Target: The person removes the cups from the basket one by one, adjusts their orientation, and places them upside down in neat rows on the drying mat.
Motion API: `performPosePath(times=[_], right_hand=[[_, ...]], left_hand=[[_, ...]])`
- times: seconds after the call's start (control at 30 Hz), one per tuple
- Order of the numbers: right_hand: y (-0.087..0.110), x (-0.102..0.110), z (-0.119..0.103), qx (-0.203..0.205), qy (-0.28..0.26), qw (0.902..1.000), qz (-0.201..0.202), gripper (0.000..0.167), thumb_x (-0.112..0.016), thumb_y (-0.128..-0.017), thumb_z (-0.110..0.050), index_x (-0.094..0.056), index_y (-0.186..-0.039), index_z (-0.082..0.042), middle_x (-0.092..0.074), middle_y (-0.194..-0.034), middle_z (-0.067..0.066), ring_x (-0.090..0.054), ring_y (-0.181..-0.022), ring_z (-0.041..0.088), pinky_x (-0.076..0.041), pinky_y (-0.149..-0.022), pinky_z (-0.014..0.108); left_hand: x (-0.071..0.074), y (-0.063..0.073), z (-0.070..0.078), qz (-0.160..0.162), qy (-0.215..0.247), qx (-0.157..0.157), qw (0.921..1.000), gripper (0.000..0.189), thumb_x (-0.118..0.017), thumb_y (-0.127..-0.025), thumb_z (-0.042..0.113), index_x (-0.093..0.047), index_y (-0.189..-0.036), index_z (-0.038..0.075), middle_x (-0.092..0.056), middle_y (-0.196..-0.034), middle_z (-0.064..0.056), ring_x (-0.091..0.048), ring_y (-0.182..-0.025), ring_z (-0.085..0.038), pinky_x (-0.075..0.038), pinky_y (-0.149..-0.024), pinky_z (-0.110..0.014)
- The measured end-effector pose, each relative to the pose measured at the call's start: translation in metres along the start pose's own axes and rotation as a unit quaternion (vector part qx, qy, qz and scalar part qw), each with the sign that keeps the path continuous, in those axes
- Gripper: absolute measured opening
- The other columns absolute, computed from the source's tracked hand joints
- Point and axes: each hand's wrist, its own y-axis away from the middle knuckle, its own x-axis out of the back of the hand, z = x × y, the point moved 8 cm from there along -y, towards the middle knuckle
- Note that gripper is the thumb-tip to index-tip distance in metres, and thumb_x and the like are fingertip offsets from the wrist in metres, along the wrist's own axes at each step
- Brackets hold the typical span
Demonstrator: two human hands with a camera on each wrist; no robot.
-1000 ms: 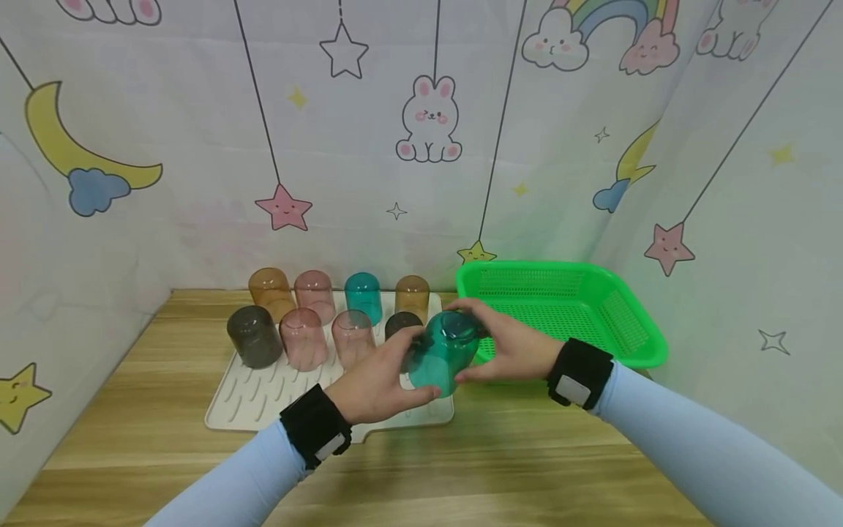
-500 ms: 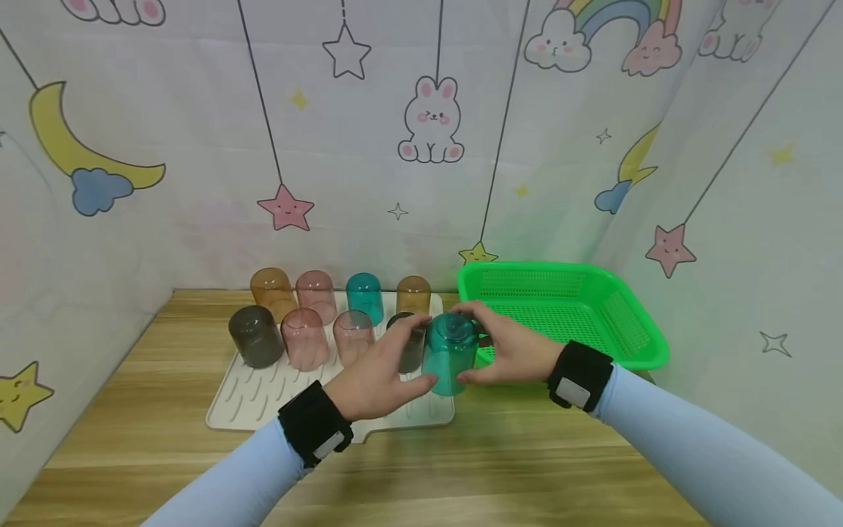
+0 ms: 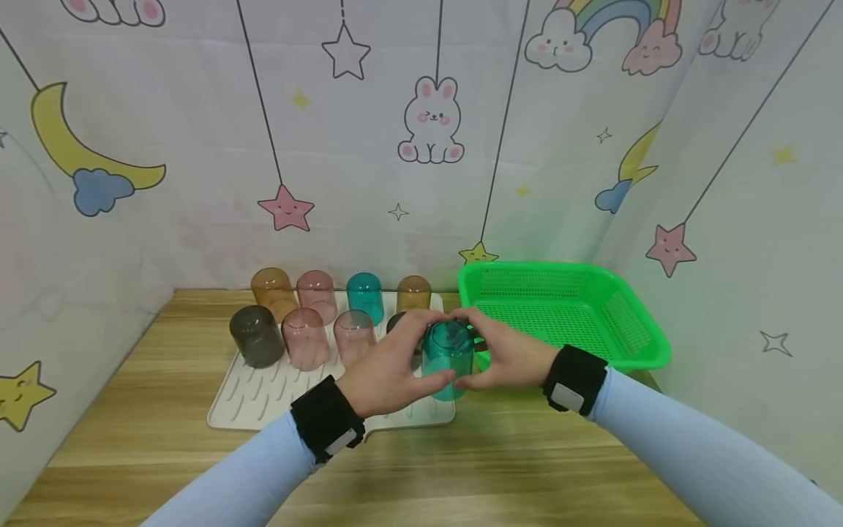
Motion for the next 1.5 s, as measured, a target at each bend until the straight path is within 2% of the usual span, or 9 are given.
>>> performPosePath(times=[0.17, 0.6, 0.9, 1.07, 1.2, 1.4, 1.5], right_hand=[[-0.001, -0.002, -0.001, 0.001, 0.004, 1.0, 0.004, 0.084, -0.085, -0.083, -0.027, -0.033, -0.146, -0.011, -0.054, -0.136, 0.005, -0.061, -0.122, 0.024, -0.056, -0.102, 0.036], [-0.004, -0.008, 0.0, -0.015, 0.0, 0.9999, 0.0, 0.085, -0.083, -0.085, -0.035, -0.032, -0.149, -0.013, -0.054, -0.137, 0.005, -0.059, -0.125, 0.024, -0.056, -0.103, 0.038], [-0.004, -0.008, 0.0, -0.003, -0.022, 0.9997, -0.002, 0.087, -0.082, -0.087, -0.032, -0.029, -0.154, -0.013, -0.049, -0.144, 0.006, -0.056, -0.13, 0.026, -0.053, -0.106, 0.041], [-0.003, -0.006, 0.0, 0.006, -0.015, 0.9999, 0.001, 0.087, -0.08, -0.089, -0.032, -0.028, -0.155, -0.014, -0.052, -0.14, 0.006, -0.058, -0.128, 0.026, -0.053, -0.106, 0.042], [-0.002, -0.005, 0.001, -0.002, -0.005, 1.0, 0.005, 0.088, -0.082, -0.088, -0.033, -0.028, -0.155, -0.014, -0.053, -0.138, 0.005, -0.059, -0.127, 0.028, -0.053, -0.106, 0.042], [-0.002, -0.006, 0.003, -0.009, 0.01, 0.9999, 0.009, 0.089, -0.082, -0.086, -0.035, -0.029, -0.155, -0.016, -0.055, -0.136, 0.001, -0.06, -0.124, 0.02, -0.054, -0.104, 0.039], [-0.002, -0.006, 0.003, -0.011, 0.02, 0.9997, 0.008, 0.089, -0.082, -0.087, -0.035, -0.029, -0.155, -0.015, -0.056, -0.135, 0.001, -0.06, -0.123, 0.021, -0.054, -0.104, 0.038]], left_hand=[[-0.001, -0.001, 0.003, 0.01, -0.009, -0.007, 0.9999, 0.066, -0.075, -0.092, 0.034, -0.042, -0.146, 0.014, -0.043, -0.147, -0.007, -0.054, -0.124, -0.02, -0.054, -0.104, -0.037], [-0.002, 0.003, -0.001, 0.028, -0.032, 0.005, 0.9991, 0.058, -0.076, -0.092, 0.036, -0.05, -0.141, 0.016, -0.047, -0.143, -0.005, -0.055, -0.123, -0.021, -0.055, -0.103, -0.036], [0.012, 0.011, -0.005, 0.053, -0.037, 0.002, 0.9979, 0.058, -0.077, -0.091, 0.033, -0.049, -0.14, 0.016, -0.05, -0.141, -0.006, -0.059, -0.118, -0.022, -0.059, -0.097, -0.039], [0.022, 0.018, -0.014, 0.058, -0.045, 0.021, 0.9971, 0.06, -0.077, -0.091, 0.036, -0.048, -0.141, 0.017, -0.052, -0.141, -0.004, -0.06, -0.12, -0.022, -0.059, -0.097, -0.041], [0.03, 0.027, -0.024, 0.059, -0.048, 0.037, 0.9965, 0.063, -0.077, -0.091, 0.036, -0.047, -0.143, 0.016, -0.05, -0.143, -0.006, -0.058, -0.124, -0.025, -0.059, -0.097, -0.043], [0.049, 0.045, -0.045, 0.076, -0.057, 0.063, 0.9935, 0.064, -0.079, -0.09, 0.032, -0.046, -0.142, 0.015, -0.051, -0.139, -0.01, -0.06, -0.12, -0.029, -0.06, -0.094, -0.048], [0.06, 0.054, -0.057, 0.084, -0.052, 0.067, 0.9929, 0.064, -0.079, -0.09, 0.028, -0.045, -0.142, 0.015, -0.052, -0.137, -0.012, -0.061, -0.121, -0.032, -0.059, -0.094, -0.051]])
